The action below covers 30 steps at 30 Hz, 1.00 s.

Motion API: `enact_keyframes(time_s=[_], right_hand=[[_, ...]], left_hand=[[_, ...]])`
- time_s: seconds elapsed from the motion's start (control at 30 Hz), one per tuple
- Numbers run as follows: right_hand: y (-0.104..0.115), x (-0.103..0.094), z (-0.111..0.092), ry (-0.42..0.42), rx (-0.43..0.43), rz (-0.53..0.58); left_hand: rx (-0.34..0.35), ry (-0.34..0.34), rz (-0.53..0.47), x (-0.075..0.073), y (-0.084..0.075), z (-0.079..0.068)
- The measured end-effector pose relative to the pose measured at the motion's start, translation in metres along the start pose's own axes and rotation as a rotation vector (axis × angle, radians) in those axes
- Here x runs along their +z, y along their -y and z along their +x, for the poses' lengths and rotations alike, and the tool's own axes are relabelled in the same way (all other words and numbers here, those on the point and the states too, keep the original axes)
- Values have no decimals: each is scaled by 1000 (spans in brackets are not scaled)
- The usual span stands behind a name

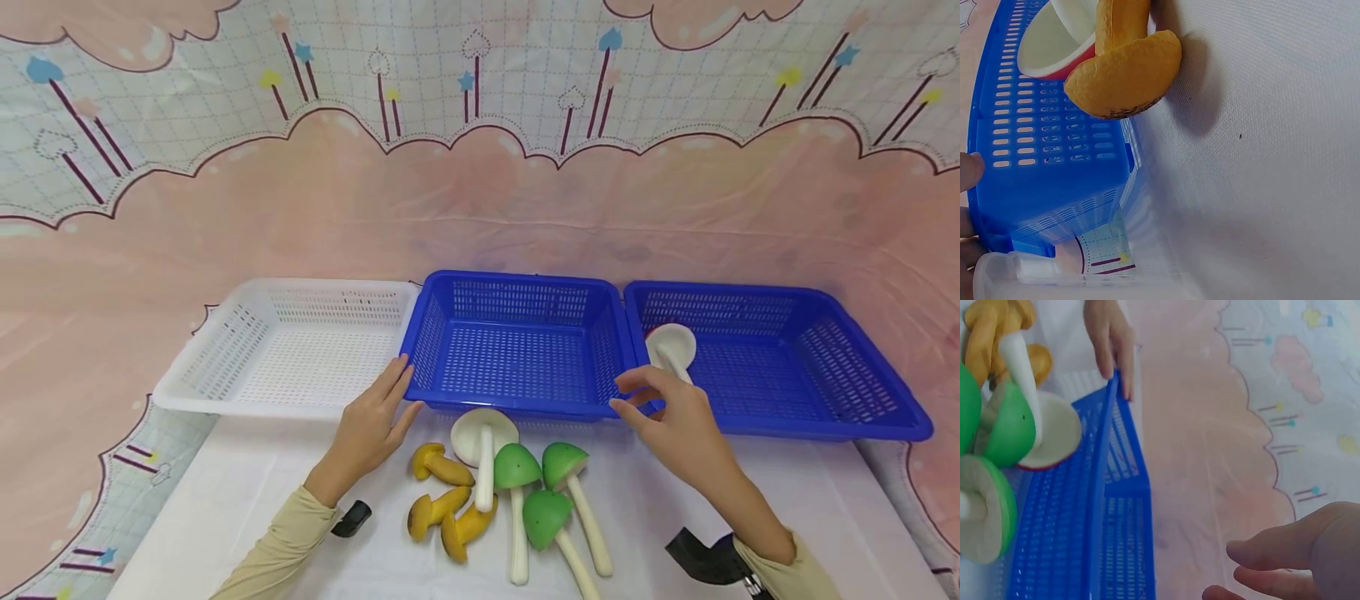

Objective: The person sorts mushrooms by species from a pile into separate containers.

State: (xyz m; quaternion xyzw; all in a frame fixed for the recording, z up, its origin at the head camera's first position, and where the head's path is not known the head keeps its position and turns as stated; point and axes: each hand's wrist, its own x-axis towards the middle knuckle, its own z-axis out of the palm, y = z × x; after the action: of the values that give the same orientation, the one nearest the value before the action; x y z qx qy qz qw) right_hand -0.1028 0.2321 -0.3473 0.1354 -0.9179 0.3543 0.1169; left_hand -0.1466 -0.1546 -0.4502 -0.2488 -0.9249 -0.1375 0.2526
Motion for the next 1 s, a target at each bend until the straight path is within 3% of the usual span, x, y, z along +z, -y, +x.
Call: enact_keyframes(time_s=[0.3,1.0], right_hand=[[16,22,-6,32,-11,64],[38,77,-16,236,-18,232]], left_hand=[[-2,-1,-2,-1,-1,1],[3,-7,2,0,-1,0]])
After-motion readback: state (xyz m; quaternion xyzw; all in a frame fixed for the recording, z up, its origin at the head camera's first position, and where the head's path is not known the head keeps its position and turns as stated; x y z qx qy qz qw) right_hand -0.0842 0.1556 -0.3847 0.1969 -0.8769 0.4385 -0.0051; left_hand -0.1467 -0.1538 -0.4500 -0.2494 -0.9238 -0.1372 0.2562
